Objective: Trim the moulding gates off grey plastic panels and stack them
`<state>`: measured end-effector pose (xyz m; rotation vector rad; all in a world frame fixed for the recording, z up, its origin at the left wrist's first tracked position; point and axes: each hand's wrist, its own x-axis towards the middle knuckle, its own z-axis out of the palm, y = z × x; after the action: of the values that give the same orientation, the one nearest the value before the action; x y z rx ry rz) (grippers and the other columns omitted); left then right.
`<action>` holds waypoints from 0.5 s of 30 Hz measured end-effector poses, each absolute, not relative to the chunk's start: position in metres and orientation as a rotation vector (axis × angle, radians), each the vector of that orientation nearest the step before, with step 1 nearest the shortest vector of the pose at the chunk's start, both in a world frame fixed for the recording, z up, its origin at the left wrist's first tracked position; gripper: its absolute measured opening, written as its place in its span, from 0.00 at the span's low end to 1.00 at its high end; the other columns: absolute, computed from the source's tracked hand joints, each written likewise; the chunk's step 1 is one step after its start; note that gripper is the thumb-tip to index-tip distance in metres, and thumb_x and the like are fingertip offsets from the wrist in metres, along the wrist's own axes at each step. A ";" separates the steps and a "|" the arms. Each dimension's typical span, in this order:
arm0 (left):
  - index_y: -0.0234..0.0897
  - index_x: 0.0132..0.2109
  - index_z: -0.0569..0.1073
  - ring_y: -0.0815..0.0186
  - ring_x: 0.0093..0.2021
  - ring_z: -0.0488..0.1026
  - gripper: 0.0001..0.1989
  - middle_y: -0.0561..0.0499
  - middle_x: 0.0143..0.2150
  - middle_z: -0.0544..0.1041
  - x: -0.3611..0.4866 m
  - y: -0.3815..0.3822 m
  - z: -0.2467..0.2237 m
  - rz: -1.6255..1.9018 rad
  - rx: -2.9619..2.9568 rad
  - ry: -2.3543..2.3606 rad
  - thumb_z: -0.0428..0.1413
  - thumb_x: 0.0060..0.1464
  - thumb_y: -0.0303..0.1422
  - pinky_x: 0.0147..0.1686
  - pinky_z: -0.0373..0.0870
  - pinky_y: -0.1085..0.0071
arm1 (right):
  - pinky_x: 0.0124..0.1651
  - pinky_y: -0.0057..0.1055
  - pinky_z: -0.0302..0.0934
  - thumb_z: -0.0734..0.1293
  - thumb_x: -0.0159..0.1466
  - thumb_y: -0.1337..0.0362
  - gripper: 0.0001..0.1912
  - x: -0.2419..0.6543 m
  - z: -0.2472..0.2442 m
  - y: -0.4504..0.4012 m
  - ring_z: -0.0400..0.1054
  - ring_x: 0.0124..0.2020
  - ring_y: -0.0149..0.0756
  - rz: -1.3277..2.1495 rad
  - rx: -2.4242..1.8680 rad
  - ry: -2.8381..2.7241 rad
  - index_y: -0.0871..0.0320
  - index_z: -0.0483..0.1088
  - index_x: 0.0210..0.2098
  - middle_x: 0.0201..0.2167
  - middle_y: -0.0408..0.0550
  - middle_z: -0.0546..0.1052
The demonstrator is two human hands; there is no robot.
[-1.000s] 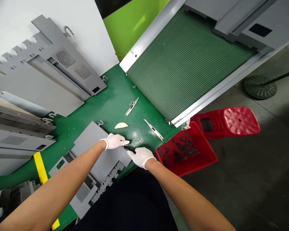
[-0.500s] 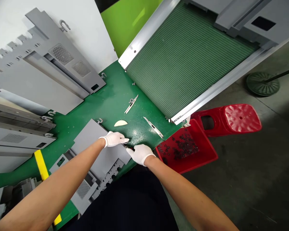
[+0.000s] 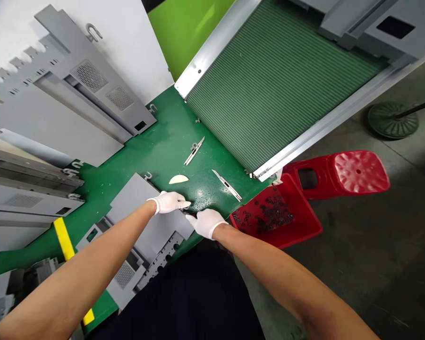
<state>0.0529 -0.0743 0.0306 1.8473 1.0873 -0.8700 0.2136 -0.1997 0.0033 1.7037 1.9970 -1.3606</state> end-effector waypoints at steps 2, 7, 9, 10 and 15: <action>0.44 0.39 0.77 0.61 0.40 0.72 0.30 0.53 0.39 0.80 0.052 -0.074 0.031 -0.848 1.846 1.052 0.42 0.55 0.61 0.51 0.61 0.62 | 0.50 0.41 0.61 0.44 0.66 0.37 0.43 0.216 0.003 -0.197 0.73 0.46 0.52 -1.359 1.674 2.025 0.63 0.77 0.42 0.40 0.64 0.79; 0.48 0.44 0.76 0.61 0.44 0.73 0.26 0.54 0.44 0.80 0.049 -0.074 0.031 -0.867 1.846 1.026 0.41 0.59 0.57 0.56 0.58 0.57 | 0.47 0.42 0.63 0.42 0.65 0.35 0.45 0.217 0.007 -0.194 0.74 0.44 0.53 -1.349 1.706 1.996 0.62 0.77 0.41 0.40 0.63 0.80; 0.49 0.44 0.76 0.61 0.45 0.73 0.26 0.54 0.44 0.80 0.049 -0.073 0.032 -0.870 1.831 1.028 0.42 0.59 0.57 0.57 0.57 0.56 | 0.45 0.41 0.64 0.41 0.64 0.34 0.46 0.213 0.009 -0.195 0.75 0.42 0.52 -1.367 1.759 1.960 0.61 0.76 0.41 0.39 0.62 0.80; 0.49 0.43 0.77 0.61 0.45 0.73 0.26 0.54 0.44 0.80 0.049 -0.072 0.033 -0.870 1.825 1.028 0.42 0.59 0.57 0.57 0.57 0.56 | 0.44 0.42 0.65 0.41 0.64 0.34 0.46 0.211 0.010 -0.196 0.75 0.42 0.52 -1.375 1.783 1.947 0.61 0.76 0.42 0.39 0.62 0.80; 0.48 0.42 0.77 0.61 0.43 0.73 0.26 0.54 0.43 0.80 0.053 -0.071 0.037 -0.861 1.807 1.032 0.43 0.58 0.58 0.55 0.60 0.58 | 0.46 0.41 0.64 0.41 0.65 0.35 0.45 0.204 0.009 -0.194 0.75 0.43 0.52 -1.389 1.780 1.926 0.60 0.77 0.41 0.39 0.62 0.80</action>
<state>0.0525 -0.0715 0.0375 1.8065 1.0320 -0.8607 0.2037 -0.1939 0.0093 1.7796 1.9260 -1.3892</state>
